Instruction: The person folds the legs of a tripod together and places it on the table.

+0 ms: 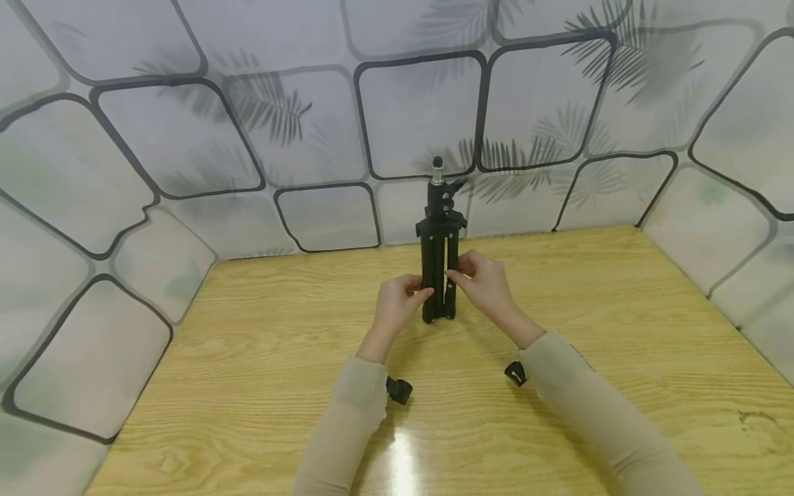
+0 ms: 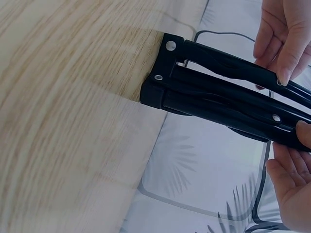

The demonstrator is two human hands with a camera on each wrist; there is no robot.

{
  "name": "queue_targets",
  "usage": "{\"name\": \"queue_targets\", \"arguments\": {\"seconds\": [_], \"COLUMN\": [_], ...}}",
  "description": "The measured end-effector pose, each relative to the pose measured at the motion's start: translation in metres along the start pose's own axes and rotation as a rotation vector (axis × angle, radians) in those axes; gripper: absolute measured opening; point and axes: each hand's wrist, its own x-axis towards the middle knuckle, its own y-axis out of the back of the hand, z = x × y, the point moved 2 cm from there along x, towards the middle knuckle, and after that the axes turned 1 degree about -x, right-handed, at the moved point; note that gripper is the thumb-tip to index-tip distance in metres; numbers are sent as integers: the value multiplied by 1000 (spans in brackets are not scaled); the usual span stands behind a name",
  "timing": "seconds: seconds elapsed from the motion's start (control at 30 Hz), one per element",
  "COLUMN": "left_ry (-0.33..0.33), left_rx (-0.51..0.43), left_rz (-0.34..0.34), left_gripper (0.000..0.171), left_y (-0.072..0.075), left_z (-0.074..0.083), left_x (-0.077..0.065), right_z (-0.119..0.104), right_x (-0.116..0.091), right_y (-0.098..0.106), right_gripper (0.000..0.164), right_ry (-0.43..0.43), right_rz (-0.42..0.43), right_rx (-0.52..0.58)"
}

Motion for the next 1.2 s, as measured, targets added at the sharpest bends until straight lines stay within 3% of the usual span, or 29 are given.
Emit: {"name": "queue_targets", "arguments": {"seconds": [0.3,0.77,1.2], "left_ry": [11,14,44], "left_rx": [-12,-12,-43], "left_rz": [-7,-10,-21], "left_gripper": [23,25,24], "left_y": [-1,-1,0], "left_z": [-2,-2,0], "left_x": [0,-1,0], "right_z": [1,12,17], "right_x": [-1,-3,-2], "right_y": [1,-1,-8], "right_gripper": [17,30,30], "right_ry": [4,-58,-52], "right_rz": [-15,-224,-303], "right_rx": [23,37,9]}}
